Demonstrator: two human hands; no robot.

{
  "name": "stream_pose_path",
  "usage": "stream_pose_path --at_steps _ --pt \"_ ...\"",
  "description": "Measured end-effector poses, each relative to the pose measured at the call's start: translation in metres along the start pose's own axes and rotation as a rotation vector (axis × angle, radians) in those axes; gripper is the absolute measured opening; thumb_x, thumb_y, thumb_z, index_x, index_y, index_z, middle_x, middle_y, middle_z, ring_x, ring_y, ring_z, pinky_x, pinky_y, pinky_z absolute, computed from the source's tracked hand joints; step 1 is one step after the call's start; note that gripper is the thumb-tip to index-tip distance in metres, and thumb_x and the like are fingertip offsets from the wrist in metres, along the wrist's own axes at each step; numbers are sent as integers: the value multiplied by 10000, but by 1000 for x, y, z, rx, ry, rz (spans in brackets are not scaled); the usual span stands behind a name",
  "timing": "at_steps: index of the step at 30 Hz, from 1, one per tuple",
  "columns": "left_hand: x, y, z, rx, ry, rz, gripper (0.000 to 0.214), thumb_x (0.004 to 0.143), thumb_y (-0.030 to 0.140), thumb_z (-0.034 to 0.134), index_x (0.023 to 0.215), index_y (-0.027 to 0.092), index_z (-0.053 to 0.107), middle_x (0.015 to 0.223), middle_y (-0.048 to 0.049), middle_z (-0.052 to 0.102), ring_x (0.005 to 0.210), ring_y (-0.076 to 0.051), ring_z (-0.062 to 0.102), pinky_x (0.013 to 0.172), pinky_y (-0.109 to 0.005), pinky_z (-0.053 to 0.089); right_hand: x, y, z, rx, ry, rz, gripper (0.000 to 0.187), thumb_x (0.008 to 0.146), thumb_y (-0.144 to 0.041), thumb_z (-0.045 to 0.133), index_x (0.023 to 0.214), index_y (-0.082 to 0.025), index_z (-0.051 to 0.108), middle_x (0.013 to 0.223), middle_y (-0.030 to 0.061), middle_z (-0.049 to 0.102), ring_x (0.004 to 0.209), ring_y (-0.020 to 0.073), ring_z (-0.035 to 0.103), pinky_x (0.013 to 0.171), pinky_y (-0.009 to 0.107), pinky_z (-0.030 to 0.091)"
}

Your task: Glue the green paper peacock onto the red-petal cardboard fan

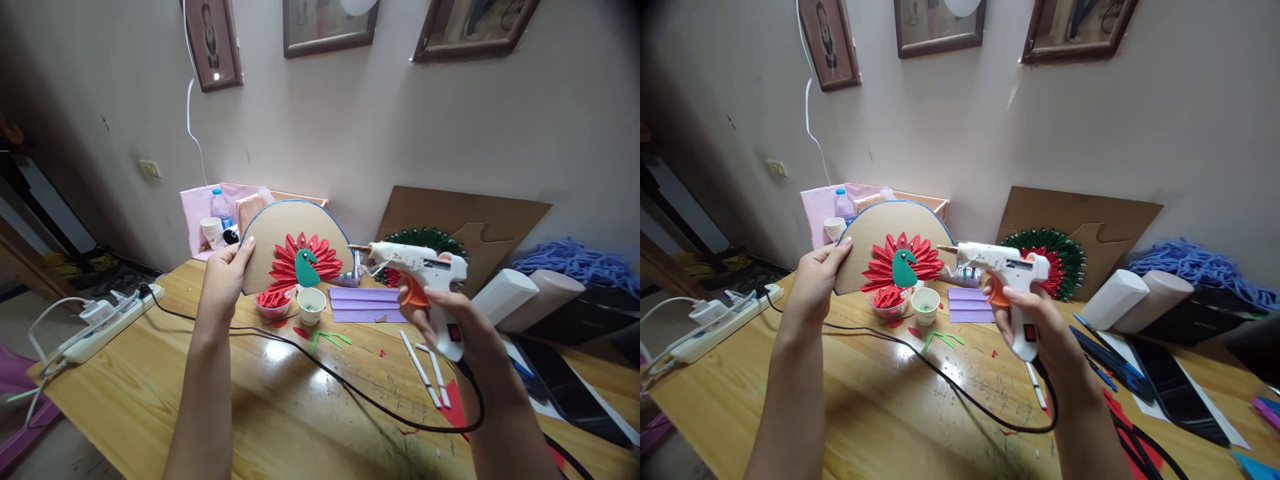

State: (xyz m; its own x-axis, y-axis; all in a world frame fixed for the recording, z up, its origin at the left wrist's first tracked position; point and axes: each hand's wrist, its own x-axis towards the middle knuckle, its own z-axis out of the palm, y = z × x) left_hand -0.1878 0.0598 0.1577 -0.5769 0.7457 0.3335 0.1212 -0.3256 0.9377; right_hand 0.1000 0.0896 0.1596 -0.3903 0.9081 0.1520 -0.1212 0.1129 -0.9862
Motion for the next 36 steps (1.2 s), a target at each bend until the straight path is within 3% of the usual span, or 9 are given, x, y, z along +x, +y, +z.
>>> stream_pose_path --at_steps 5,10,14,17,22,30,36 --pt "6 -9 5 -22 -12 34 311 723 459 647 758 153 695 739 -31 687 672 -141 568 579 -214 430 -5 0 5 115 -65 10 249 770 -428 511 772 -183 554 319 -63 362 328 86 276 370 232 266" --pt "17 -26 8 -118 0 50 411 731 500 626 897 129 681 850 -71 710 807 -179 616 666 -245 470 -2 -1 4 -9 36 -21 288 780 -453 542 836 -170 557 361 -53 416 337 96 328 353 234 230" --pt "16 -29 13 -140 49 11 398 711 496 642 830 118 672 828 -72 708 818 -183 616 683 -254 468 3 7 8 -77 34 -12 316 762 -459 583 861 -161 553 411 -45 474 341 95 382 363 234 248" --pt "13 -27 18 -149 112 22 379 689 496 654 771 126 659 783 -58 698 787 -174 608 665 -248 457 2 13 17 -223 -64 53 325 768 -464 593 819 -144 567 440 -29 516 355 89 409 388 230 275" --pt "9 -23 23 -128 134 43 341 688 486 647 646 150 605 670 -22 654 707 -151 580 611 -234 431 -5 16 35 -454 -172 54 418 830 -491 516 566 -167 514 463 5 529 446 112 482 460 230 361" --pt "4 -20 28 -134 83 41 313 712 448 632 606 158 583 609 -4 622 568 -118 517 527 -225 383 -11 23 46 -576 16 -35 423 819 -479 523 529 -175 480 461 -7 483 433 113 444 426 233 314" --pt "3 -20 30 -100 95 46 317 730 445 612 586 166 570 589 5 603 548 -117 492 521 -231 376 -12 22 49 -599 27 -77 421 813 -462 535 507 -176 490 454 8 502 429 124 465 417 238 323"
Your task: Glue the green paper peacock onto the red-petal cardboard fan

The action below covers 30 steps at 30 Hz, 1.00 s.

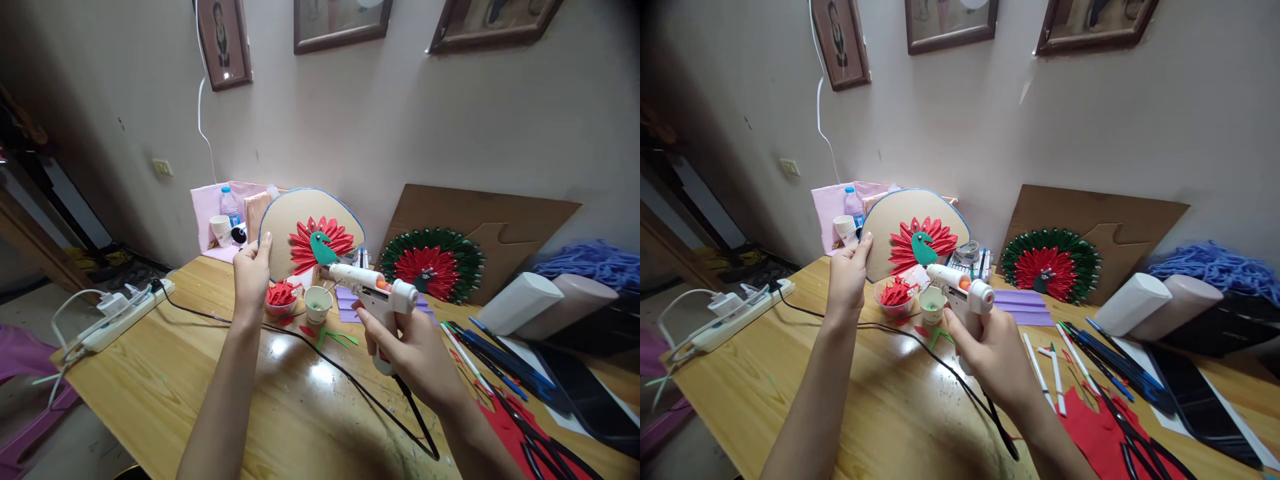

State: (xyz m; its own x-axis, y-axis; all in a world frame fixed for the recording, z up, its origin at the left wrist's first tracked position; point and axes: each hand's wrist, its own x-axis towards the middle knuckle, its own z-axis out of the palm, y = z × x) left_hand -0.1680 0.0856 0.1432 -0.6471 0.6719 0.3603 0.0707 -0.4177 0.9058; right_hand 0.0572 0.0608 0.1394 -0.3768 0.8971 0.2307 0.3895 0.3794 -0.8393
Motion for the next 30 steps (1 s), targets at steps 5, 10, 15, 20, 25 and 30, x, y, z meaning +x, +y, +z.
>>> stream_pose_path --at_steps 5,10,15,20,25,30 --pt "-1 0 -1 32 1 30 349 741 449 606 537 178 522 536 25 539 508 -103 437 487 -227 328 0 -4 1 2 -22 -21 440 831 -446 520 481 -180 494 456 6 492 427 116 440 416 239 318" --pt "-4 2 1 18 -11 18 348 748 438 599 530 182 510 527 27 523 497 -100 420 480 -226 323 -2 -2 2 -26 5 -35 449 836 -455 508 485 -175 502 449 8 494 419 120 445 416 246 308" --pt "-5 5 2 6 -10 27 330 758 414 592 540 180 511 543 27 528 498 -97 411 485 -225 324 -3 -3 1 -37 -32 -55 432 841 -446 505 499 -182 498 461 9 508 426 126 457 419 250 325" --pt "-4 4 2 27 -9 34 344 761 419 588 524 182 507 519 29 507 495 -101 402 480 -231 311 -3 -6 4 3 -90 -51 349 837 -418 518 580 -183 506 484 2 521 456 134 482 434 243 355" --pt "-5 4 3 12 -7 33 352 759 404 591 514 180 477 510 40 474 480 -89 362 467 -225 290 -5 -10 7 83 -137 -67 269 850 -410 508 795 -158 586 524 -19 508 485 129 493 459 229 382" --pt "-5 4 4 12 0 51 376 758 415 596 506 178 447 502 46 444 468 -79 327 449 -219 256 -5 -12 7 102 -140 -87 276 853 -408 501 805 -152 590 519 -25 494 477 118 472 455 222 368"
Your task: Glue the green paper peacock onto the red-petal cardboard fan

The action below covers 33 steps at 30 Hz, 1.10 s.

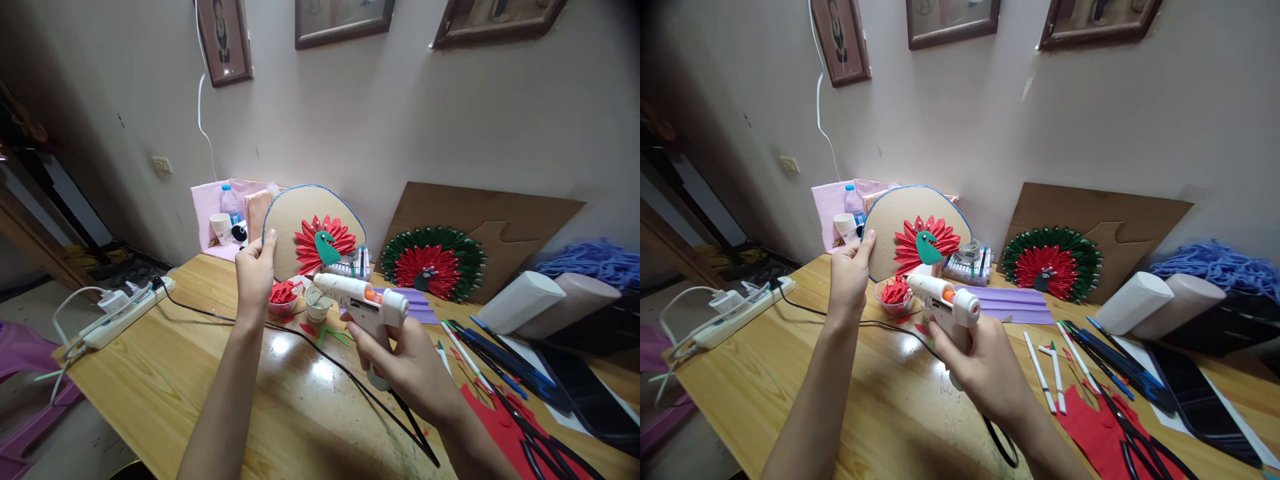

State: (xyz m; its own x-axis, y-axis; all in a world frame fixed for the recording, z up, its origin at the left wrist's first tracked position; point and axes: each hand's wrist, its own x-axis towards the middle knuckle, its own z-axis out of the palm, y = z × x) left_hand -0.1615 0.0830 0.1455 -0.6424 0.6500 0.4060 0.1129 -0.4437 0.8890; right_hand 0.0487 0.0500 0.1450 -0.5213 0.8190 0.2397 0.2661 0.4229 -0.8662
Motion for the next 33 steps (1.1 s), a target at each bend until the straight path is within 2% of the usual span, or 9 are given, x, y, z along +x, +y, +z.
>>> stream_pose_path --at_steps 8,12,16,19,27,33 --pt "2 -3 -3 35 20 16 407 759 425 604 488 177 430 475 55 389 454 -73 280 434 -222 213 -3 1 0 -16 2 -9 282 850 -413 497 785 -155 592 498 -28 490 453 114 463 433 222 356" --pt "3 -2 -3 12 21 24 376 754 425 612 511 170 482 501 47 451 469 -77 333 454 -216 264 -1 4 -5 -57 27 15 295 838 -418 506 700 -163 562 505 -17 515 459 120 487 434 226 362" --pt "4 -1 -5 -17 37 20 318 733 418 637 559 163 562 544 29 531 528 -93 434 510 -210 342 3 9 -18 -127 52 107 392 817 -454 521 542 -179 472 458 -14 492 425 109 456 415 228 325" --pt "6 0 -8 -77 39 -10 273 722 415 648 627 161 623 599 7 604 599 -112 516 584 -217 403 6 12 -25 -120 101 147 397 803 -460 533 530 -178 474 456 -11 500 426 109 457 423 229 330" --pt "7 -1 -10 -113 27 -31 232 718 382 658 665 156 659 649 -9 663 673 -128 589 646 -228 439 8 14 -20 -14 117 129 421 801 -470 541 510 -170 489 453 -6 500 424 102 450 422 227 323" --pt "6 -1 -8 -104 20 -56 261 694 410 675 651 154 656 613 -19 656 723 -155 612 670 -248 458 9 15 -21 -8 195 90 440 807 -461 551 483 -169 493 438 -8 490 429 101 450 437 228 332"
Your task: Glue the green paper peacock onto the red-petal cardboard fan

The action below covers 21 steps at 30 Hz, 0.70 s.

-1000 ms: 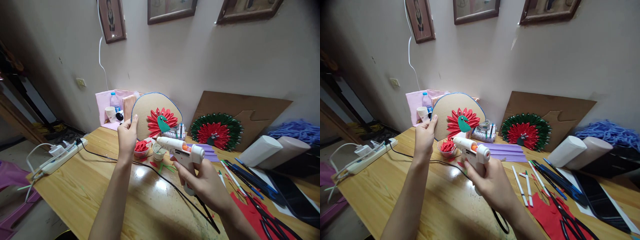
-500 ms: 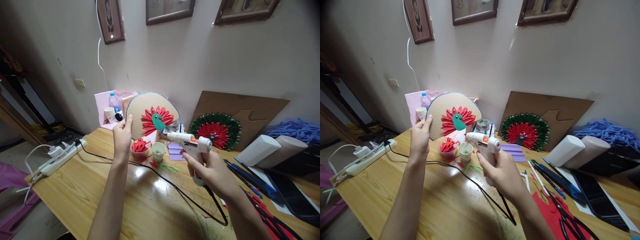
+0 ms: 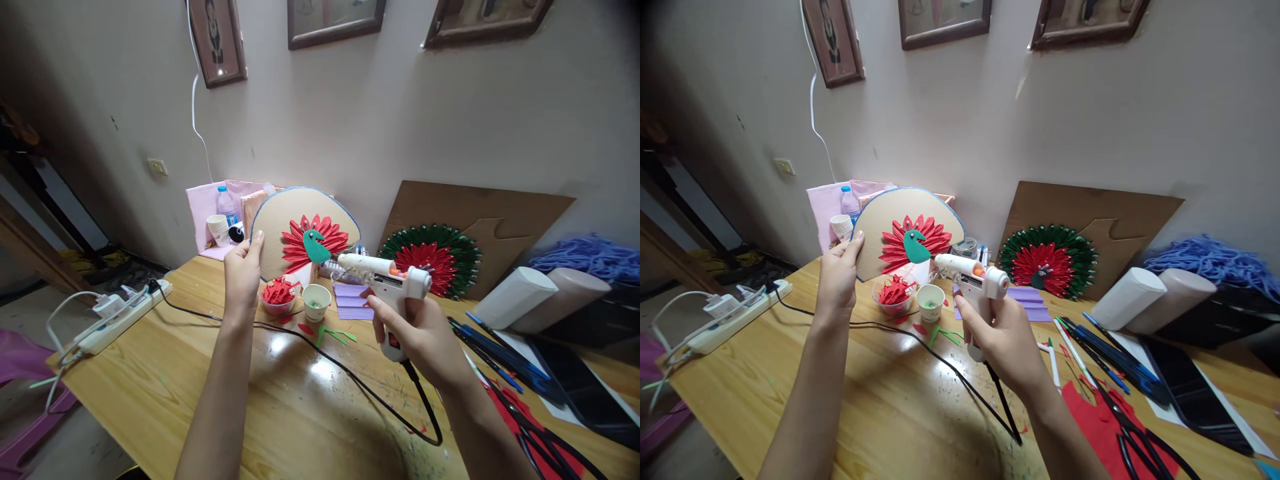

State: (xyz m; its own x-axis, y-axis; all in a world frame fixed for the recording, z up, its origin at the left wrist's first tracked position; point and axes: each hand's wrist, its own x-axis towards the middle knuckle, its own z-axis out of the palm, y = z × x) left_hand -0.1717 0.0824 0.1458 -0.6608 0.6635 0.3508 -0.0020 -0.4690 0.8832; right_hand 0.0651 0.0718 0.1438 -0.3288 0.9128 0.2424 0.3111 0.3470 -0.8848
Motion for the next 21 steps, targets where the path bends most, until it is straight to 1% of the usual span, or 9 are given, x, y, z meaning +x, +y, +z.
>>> stream_pose_path --at_steps 3,5,8,15,21 --pt "1 -1 -1 -5 -3 -16 295 659 445 699 648 154 651 637 -25 662 724 -162 615 668 -257 466 0 0 -1 -11 5 -11 441 811 -451 544 476 -168 492 437 -4 496 432 102 456 443 227 333" --pt "1 -1 -2 -7 -2 -21 298 654 449 703 657 155 655 653 -26 667 719 -159 614 670 -257 467 -1 0 -1 -7 -22 -4 427 811 -441 540 486 -167 498 443 -2 506 428 104 458 436 227 331" --pt "1 0 -1 -7 -4 -17 280 670 433 693 665 155 661 646 -26 667 720 -157 614 668 -253 468 -2 -3 2 14 -73 17 402 804 -426 544 502 -165 496 447 -5 504 417 100 449 420 221 324" --pt "0 -1 0 5 -10 1 240 704 400 668 678 161 672 626 -22 663 707 -152 611 656 -247 463 -8 -8 11 26 -118 11 391 813 -457 531 551 -169 491 472 -3 517 438 111 468 421 225 329" --pt "0 -2 1 42 -13 29 254 720 409 650 665 162 672 612 -22 652 685 -148 590 610 -237 447 -9 -4 13 -71 -76 -60 397 829 -449 508 547 -169 503 470 -1 515 432 118 466 425 240 334"
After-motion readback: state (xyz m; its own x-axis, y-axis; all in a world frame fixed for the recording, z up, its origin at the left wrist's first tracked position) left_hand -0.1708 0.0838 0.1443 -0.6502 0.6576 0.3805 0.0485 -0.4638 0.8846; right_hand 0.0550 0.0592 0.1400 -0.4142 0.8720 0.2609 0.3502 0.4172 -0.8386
